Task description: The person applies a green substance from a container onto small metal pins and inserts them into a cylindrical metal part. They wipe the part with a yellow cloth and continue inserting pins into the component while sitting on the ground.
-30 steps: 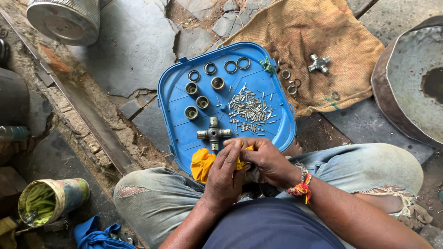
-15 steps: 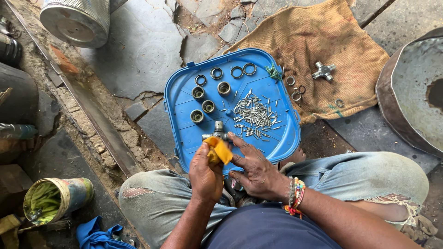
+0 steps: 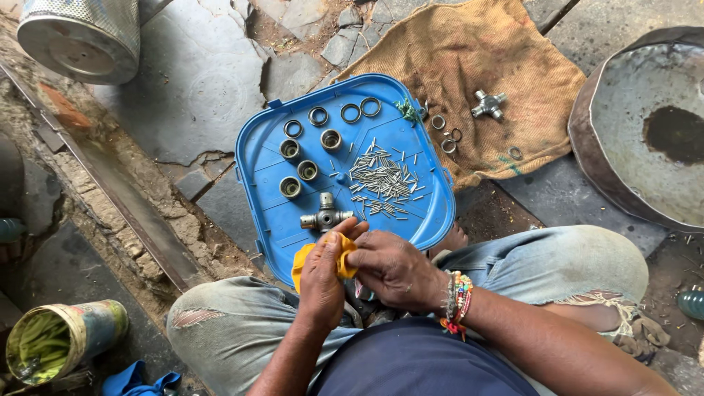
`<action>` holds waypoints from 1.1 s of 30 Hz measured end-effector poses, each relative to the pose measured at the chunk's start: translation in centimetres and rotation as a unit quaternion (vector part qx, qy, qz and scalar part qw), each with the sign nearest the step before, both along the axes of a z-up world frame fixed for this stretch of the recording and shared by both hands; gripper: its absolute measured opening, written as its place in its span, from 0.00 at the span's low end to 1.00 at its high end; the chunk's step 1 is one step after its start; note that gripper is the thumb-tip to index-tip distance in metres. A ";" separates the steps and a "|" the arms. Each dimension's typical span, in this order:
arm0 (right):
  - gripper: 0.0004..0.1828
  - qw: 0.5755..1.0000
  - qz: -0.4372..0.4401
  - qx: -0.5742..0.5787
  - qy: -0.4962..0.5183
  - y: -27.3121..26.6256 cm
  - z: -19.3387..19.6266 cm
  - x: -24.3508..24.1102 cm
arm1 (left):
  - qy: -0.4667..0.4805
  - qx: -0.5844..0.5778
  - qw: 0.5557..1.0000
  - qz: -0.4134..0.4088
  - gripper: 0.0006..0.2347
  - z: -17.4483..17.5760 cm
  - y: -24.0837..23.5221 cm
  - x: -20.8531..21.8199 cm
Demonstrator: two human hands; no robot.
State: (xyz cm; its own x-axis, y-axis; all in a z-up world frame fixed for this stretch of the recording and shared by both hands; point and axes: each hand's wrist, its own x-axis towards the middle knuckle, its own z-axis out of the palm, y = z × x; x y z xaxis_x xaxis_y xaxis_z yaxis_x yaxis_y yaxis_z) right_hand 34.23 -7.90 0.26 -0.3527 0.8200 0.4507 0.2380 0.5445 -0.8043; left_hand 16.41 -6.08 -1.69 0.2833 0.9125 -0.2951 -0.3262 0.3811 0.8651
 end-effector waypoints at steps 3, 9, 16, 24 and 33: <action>0.09 0.993 0.047 -0.091 0.057 -0.5 -0.1 -0.5 | 0.048 0.021 0.998 -0.020 0.23 0.6 -0.5 0.4; 0.12 0.927 0.051 -0.347 0.130 0.7 -3.8 -0.2 | 0.216 0.227 0.946 -0.081 0.25 2.1 -2.1 0.6; 0.18 0.801 0.103 -0.466 0.362 1.7 -3.9 0.4 | 0.352 0.416 0.839 -0.010 0.22 4.4 -2.2 1.5; 0.20 0.864 0.137 -0.418 0.245 -0.1 -4.0 0.3 | 0.404 0.383 0.827 0.073 0.10 2.4 -1.1 0.6; 0.27 0.866 0.205 -0.351 0.291 -0.3 -1.4 1.8 | 0.484 0.580 0.653 -0.046 0.20 3.7 -0.5 -0.8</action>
State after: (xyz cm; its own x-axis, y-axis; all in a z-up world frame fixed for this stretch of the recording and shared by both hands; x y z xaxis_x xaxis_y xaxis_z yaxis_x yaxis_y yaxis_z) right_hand 35.98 -8.22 -1.14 -0.5596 0.8238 0.0906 -0.4164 -0.1849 -0.8902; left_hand 15.59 -6.56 2.06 0.5459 0.6738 0.4980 0.5667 -0.7347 0.3729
